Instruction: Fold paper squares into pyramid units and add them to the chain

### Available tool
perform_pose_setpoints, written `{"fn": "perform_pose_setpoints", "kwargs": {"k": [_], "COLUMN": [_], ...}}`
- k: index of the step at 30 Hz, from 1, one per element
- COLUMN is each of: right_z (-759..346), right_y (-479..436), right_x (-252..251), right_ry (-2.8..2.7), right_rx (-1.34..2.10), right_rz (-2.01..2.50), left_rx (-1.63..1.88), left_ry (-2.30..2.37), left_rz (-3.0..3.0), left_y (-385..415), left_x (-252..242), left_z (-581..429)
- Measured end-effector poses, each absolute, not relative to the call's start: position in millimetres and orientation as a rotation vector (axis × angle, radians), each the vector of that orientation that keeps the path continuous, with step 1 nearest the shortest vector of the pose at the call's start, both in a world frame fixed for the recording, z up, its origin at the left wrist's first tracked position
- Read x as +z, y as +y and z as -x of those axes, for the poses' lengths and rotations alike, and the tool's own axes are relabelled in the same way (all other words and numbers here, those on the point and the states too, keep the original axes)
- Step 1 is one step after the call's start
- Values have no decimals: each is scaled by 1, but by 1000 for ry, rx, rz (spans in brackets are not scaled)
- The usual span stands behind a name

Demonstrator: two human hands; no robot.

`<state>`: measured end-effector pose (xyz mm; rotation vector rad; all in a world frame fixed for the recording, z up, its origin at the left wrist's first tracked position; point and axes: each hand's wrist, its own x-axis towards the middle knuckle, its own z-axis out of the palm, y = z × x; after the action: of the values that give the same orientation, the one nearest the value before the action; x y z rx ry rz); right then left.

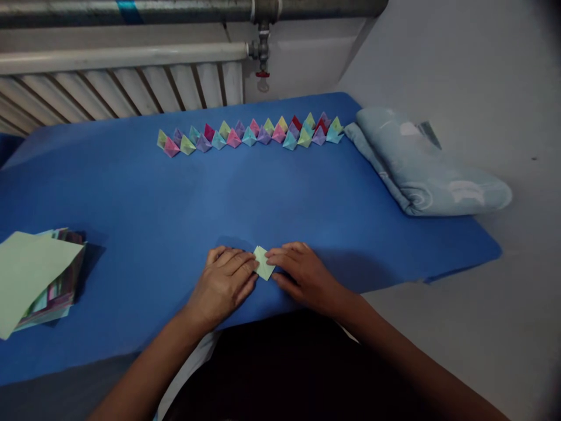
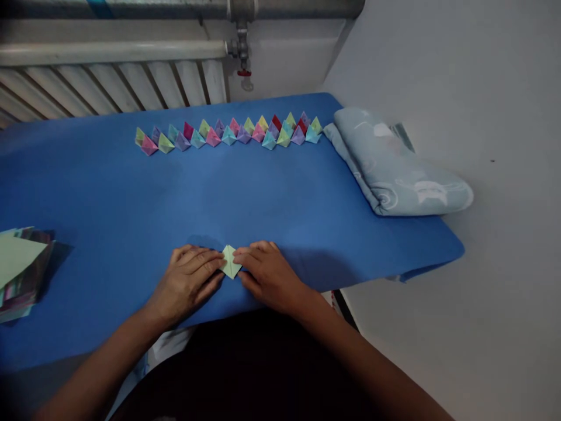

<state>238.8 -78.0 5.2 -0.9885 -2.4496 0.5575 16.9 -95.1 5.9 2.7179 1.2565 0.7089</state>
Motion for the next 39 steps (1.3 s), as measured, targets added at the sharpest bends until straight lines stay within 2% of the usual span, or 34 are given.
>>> {"fn": "perform_pose_setpoints", "kwargs": {"k": [7,15,32,39], "right_z": [-239,-238,-238,-237], "right_y": [-77,-80,-78,-76], "right_x": [5,2,1,1], "right_ry": [-2417,-2358,-2479,-2498], "right_rx": [590,447,392,389], "right_rz": [996,974,924,883], "left_rx": [798,876,818,678], "left_ry": [1234,1245,1168,1148], "left_rz": [-2750,-2781,-2811,-2861], "left_y": [-92,-93,-93,-94], "left_x": [6,3,-2,-2], "left_z": [-18,-21,-22,-23]}}
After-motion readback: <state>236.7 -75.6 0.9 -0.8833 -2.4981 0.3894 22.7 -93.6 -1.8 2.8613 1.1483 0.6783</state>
